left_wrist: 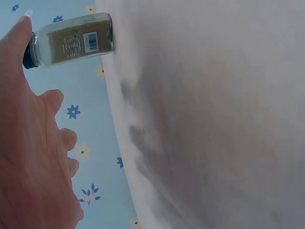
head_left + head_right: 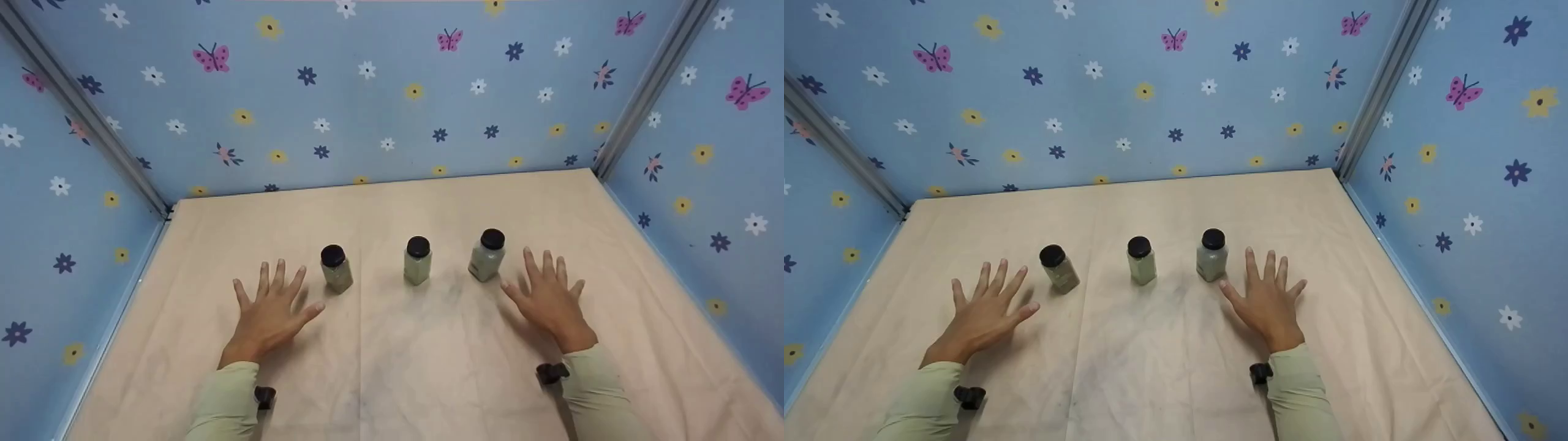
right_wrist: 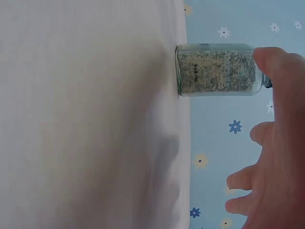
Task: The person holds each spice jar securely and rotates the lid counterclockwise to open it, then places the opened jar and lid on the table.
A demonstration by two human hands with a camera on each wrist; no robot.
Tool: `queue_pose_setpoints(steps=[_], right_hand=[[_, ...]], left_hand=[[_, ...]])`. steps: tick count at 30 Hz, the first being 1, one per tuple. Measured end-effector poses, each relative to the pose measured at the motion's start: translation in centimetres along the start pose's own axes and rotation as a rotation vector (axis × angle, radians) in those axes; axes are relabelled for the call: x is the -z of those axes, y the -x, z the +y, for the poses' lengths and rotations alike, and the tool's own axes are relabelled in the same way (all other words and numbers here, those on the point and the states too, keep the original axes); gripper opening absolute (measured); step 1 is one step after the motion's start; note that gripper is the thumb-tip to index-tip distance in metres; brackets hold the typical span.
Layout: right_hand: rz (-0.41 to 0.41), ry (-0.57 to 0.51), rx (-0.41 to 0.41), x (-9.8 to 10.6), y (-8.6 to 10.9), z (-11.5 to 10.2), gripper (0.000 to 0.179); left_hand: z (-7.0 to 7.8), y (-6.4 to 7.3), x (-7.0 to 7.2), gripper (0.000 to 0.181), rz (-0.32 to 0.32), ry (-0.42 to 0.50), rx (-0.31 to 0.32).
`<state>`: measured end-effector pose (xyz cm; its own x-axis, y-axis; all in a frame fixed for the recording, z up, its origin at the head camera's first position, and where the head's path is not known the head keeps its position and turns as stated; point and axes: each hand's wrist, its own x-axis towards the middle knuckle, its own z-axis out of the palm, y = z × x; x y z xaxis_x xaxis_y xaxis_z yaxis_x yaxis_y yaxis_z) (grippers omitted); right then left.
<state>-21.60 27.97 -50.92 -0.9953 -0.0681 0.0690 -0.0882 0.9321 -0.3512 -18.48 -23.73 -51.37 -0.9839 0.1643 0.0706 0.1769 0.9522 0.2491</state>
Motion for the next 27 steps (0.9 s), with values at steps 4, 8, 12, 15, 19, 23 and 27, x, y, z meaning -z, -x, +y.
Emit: queue_pose_setpoints(steps=[4, 8, 12, 15, 19, 23, 27], right_hand=[[-0.006, 0.005, 0.006, 0.0, 0.0, -0.3, 0.094], [-0.009, 0.009, 0.012, -0.3, -0.1, -0.6, 0.095], [-0.007, 0.012, 0.019, -0.6, -0.1, -1.1, 0.097], [0.0, 0.007, 0.03, -0.9, -0.1, -1.5, 0.1], [0.007, -0.004, 0.037, -1.2, -0.1, -1.9, 0.1], [0.005, -0.021, 0.028, -1.5, 0.1, -2.1, 0.101], [-0.01, -0.046, 0.017, -1.6, 0.3, -2.3, 0.106]], left_hand=[[0.2, -0.2, 0.0, 0.091, 0.007, -0.031, -0.008], [0.4, -0.4, 0.0, 0.091, 0.002, -0.043, -0.007], [0.6, -0.3, -0.1, 0.091, -0.016, -0.043, -0.013], [0.7, -0.1, -0.1, 0.091, -0.019, -0.051, -0.022], [0.8, 0.2, -0.3, 0.09, -0.007, -0.065, -0.032], [1.2, 0.4, -0.6, 0.088, 0.008, -0.072, -0.046], [1.5, 0.5, -0.9, 0.088, 0.019, -0.083, -0.052]])
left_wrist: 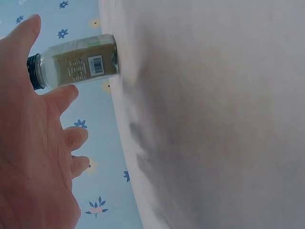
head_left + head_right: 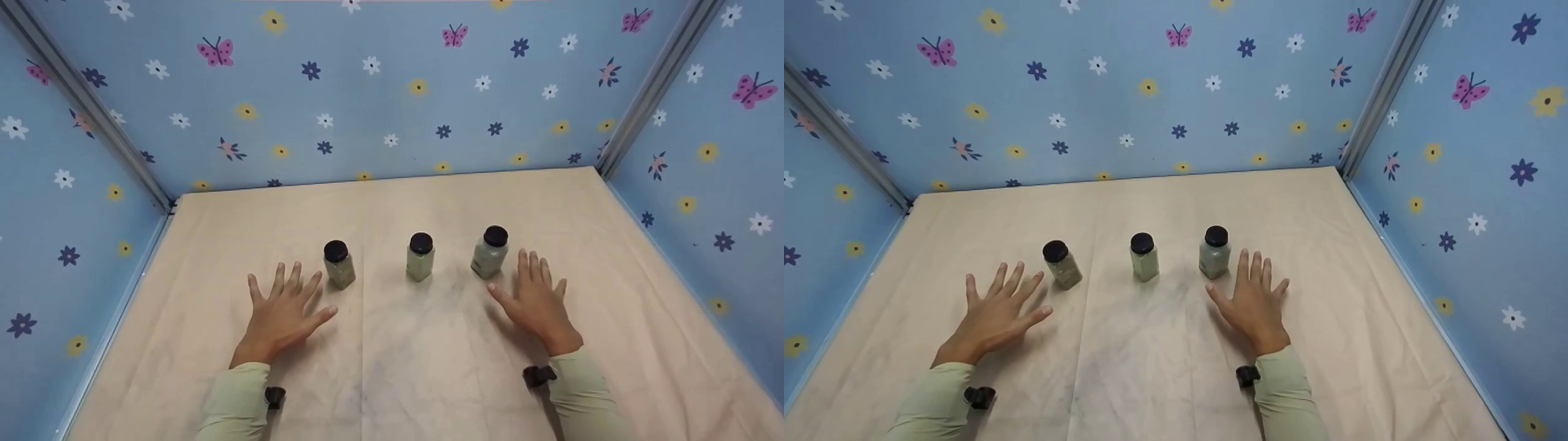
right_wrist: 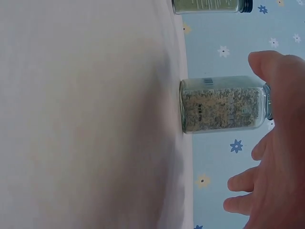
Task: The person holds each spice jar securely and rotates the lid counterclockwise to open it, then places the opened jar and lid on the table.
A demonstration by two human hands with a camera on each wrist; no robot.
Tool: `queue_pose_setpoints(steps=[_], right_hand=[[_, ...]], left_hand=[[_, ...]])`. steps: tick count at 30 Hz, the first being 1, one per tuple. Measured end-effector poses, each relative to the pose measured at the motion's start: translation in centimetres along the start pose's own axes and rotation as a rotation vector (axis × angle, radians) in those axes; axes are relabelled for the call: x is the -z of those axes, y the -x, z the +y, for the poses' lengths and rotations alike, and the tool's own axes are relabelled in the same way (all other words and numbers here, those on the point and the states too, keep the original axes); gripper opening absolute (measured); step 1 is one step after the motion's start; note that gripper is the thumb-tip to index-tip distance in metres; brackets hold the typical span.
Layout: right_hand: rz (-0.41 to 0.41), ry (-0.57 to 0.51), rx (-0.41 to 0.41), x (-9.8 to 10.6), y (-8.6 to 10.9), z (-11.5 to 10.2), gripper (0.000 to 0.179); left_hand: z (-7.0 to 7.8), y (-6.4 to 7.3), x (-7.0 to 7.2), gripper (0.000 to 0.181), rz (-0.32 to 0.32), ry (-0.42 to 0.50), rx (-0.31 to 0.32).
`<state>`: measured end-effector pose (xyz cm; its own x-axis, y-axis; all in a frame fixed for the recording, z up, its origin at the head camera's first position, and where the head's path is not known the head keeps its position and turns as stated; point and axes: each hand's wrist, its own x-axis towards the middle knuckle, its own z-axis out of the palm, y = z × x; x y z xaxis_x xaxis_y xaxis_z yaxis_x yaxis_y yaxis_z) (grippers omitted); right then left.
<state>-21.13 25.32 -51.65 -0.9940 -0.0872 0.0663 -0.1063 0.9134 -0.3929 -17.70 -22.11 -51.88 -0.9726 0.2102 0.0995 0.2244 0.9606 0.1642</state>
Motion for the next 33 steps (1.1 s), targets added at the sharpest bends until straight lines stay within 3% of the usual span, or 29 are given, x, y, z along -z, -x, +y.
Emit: queue_pose_setpoints(steps=[10, 19, 27, 33], right_hand=[[-0.013, -0.047, -0.01, -0.3, 0.3, -0.3, 0.108], [-0.017, -0.095, -0.035, -0.6, -0.4, -0.8, 0.114], [0.023, -0.112, -0.039, -0.6, -0.7, -0.7, 0.11], [0.076, -0.169, -0.016, -1.1, -0.5, -1.0, 0.104]], left_hand=[[0.9, -0.2, -0.4, 0.085, -0.004, 0.003, -0.006], [1.5, 0.2, -0.4, 0.084, 0.004, 0.047, 0.04], [2.5, 0.1, -0.3, 0.082, 0.002, 0.098, 0.046], [3.2, 0.5, -0.1, 0.075, 0.042, 0.112, 0.025]])
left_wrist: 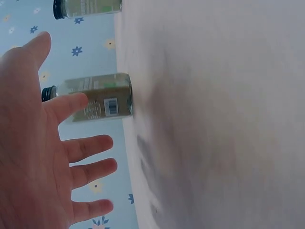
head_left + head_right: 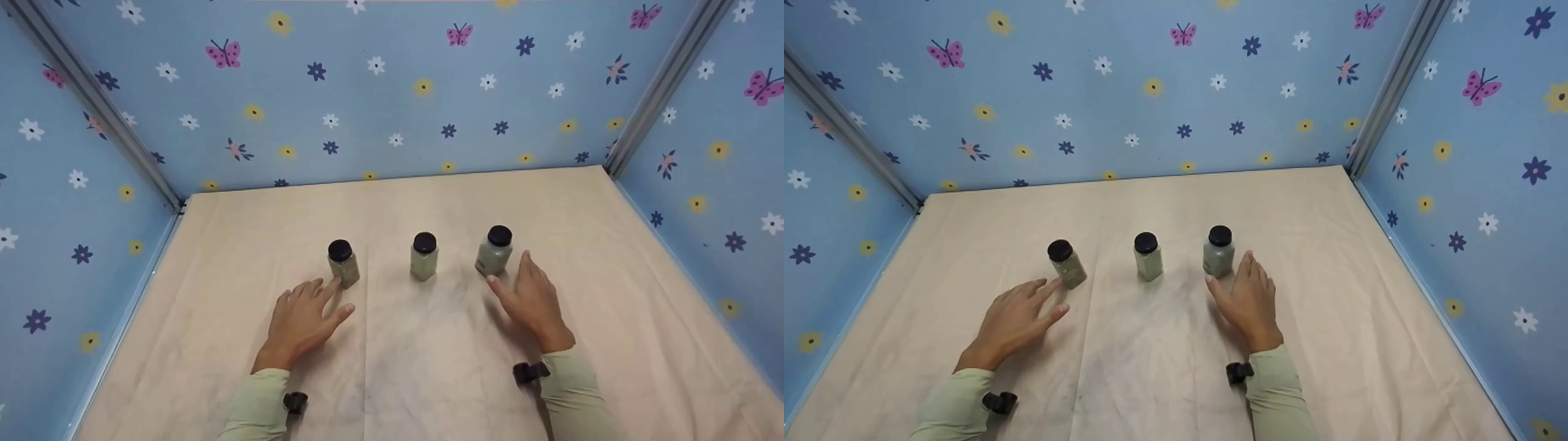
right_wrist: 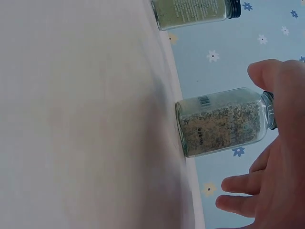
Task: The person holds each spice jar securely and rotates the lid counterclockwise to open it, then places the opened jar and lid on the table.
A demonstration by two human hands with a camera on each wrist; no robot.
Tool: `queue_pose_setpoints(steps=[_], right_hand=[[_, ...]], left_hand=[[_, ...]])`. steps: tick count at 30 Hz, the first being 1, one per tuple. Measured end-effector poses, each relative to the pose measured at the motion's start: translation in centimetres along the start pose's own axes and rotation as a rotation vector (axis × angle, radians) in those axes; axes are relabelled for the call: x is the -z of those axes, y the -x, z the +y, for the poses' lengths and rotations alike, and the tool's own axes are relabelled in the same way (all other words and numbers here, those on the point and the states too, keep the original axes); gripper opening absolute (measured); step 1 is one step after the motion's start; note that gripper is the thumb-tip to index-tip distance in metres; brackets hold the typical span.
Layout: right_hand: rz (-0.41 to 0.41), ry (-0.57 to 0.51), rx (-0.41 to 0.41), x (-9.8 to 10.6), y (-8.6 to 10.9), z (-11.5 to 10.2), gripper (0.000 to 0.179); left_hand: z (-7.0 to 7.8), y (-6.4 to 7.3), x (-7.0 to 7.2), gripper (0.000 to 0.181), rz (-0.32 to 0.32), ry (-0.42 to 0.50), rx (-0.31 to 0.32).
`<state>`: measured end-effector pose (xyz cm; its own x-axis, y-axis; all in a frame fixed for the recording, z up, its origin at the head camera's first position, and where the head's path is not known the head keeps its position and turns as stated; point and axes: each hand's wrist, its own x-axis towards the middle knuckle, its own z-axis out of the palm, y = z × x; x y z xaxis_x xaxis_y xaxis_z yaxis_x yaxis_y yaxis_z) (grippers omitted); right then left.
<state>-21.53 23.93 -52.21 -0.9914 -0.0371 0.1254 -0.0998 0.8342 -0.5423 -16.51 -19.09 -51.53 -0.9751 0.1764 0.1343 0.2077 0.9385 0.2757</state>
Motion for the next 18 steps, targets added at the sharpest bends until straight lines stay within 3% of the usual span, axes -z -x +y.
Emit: queue_pose_setpoints(steps=[9, 18], right_hand=[[-0.017, -0.169, -0.086, -0.4, 0.1, 0.3, 0.098], [-0.014, -0.231, -0.097, -0.5, -0.8, 0.4, 0.088]], left_hand=[[1.2, 0.1, -0.6, 0.067, 0.006, 0.071, 0.014], [3.2, -0.5, -1.3, 0.057, 0.074, 0.092, -0.016]])
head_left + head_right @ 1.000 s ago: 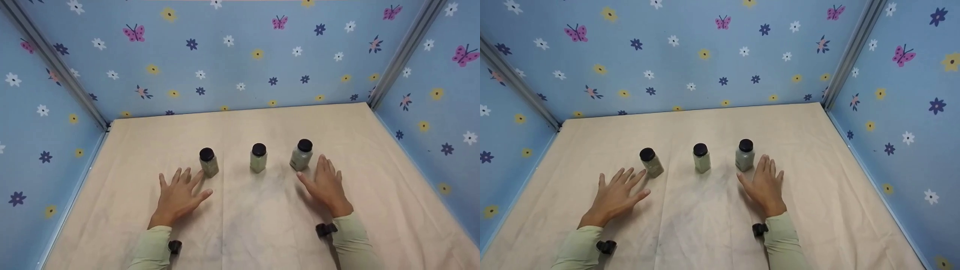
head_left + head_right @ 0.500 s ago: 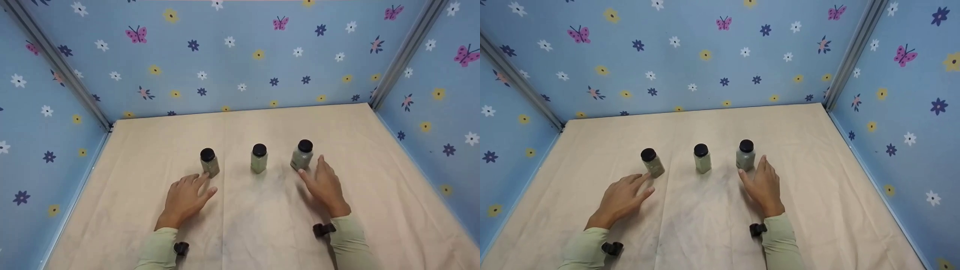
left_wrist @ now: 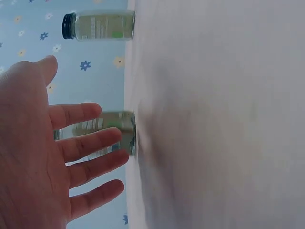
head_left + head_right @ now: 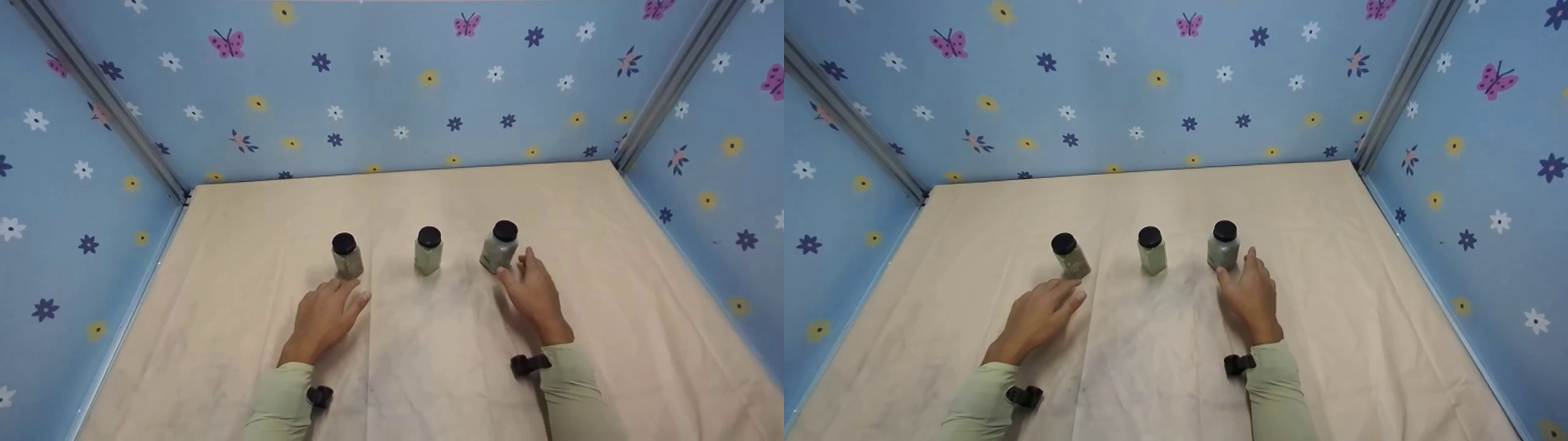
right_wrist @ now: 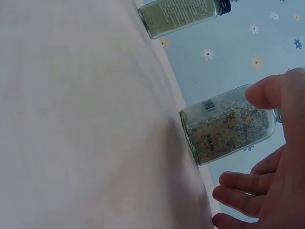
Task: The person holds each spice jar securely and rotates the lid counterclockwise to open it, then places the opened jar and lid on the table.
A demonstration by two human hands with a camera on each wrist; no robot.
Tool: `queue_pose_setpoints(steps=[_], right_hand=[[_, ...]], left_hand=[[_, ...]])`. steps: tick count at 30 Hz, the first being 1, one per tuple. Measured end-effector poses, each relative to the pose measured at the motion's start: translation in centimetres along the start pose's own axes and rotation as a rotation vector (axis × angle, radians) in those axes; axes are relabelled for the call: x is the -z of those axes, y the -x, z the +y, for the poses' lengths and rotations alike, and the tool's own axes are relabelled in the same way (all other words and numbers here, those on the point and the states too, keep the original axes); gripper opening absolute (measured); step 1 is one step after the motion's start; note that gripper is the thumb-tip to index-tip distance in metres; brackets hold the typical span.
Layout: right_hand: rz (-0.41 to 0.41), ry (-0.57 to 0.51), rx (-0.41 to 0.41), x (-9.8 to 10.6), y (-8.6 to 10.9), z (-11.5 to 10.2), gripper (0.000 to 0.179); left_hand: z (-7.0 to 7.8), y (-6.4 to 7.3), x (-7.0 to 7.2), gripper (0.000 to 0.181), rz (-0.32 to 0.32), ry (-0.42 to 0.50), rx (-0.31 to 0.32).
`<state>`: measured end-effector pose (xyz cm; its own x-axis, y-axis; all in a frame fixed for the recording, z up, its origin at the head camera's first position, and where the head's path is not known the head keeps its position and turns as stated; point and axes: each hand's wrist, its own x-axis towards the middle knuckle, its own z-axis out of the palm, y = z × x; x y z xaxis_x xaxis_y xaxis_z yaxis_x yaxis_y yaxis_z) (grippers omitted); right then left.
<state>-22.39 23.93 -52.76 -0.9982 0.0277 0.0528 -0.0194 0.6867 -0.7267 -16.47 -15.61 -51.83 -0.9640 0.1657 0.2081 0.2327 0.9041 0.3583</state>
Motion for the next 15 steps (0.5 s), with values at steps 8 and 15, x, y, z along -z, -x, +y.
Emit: queue_pose_setpoints(steps=[8, 15], right_hand=[[0.003, -0.039, -0.006, -0.2, -0.8, -0.3, 0.081], [0.007, -0.023, -0.011, -0.6, -1.5, -0.8, 0.07]], left_hand=[[1.8, -0.6, -0.5, 0.054, -0.03, 0.056, 0.014], [3.1, -0.7, -1.0, 0.055, -0.029, 0.14, 0.009]])
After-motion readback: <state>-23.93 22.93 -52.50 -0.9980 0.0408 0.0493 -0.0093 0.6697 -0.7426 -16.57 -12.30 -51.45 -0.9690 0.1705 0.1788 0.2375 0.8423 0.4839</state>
